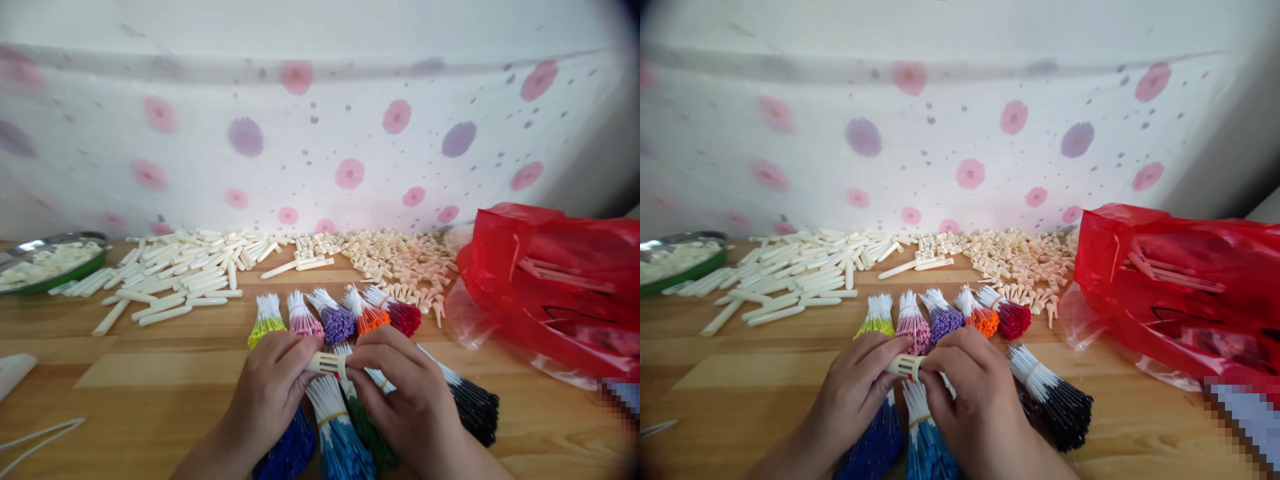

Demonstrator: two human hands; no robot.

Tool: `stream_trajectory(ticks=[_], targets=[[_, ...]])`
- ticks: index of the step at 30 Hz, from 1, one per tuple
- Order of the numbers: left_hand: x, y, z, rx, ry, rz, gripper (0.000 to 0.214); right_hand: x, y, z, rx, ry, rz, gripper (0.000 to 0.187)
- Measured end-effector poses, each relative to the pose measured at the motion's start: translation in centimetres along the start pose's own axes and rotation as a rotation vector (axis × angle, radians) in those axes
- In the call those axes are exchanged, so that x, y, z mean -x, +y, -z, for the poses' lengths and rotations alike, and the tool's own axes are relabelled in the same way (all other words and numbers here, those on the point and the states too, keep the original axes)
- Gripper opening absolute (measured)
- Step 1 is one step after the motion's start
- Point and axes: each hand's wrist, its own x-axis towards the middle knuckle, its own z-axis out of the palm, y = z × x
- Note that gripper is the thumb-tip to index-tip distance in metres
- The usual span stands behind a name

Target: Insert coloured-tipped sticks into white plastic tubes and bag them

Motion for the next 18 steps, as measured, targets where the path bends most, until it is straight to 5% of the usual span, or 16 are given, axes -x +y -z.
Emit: stream_trajectory(ticks=[7, 18], targets=[[-0.1, 0.2, 0.1, -0.012, -0.002, 0.003, 0.023, 0.2, 0.2, 0.2, -0.106, -0.118, -0.126, 0.012], [-0.3, 0.5, 0.0, -0.115, 0.019, 0.013, 0.022, 0.6, 0.1, -0.9, -0.257, -0.041, -0.354, 0.014]])
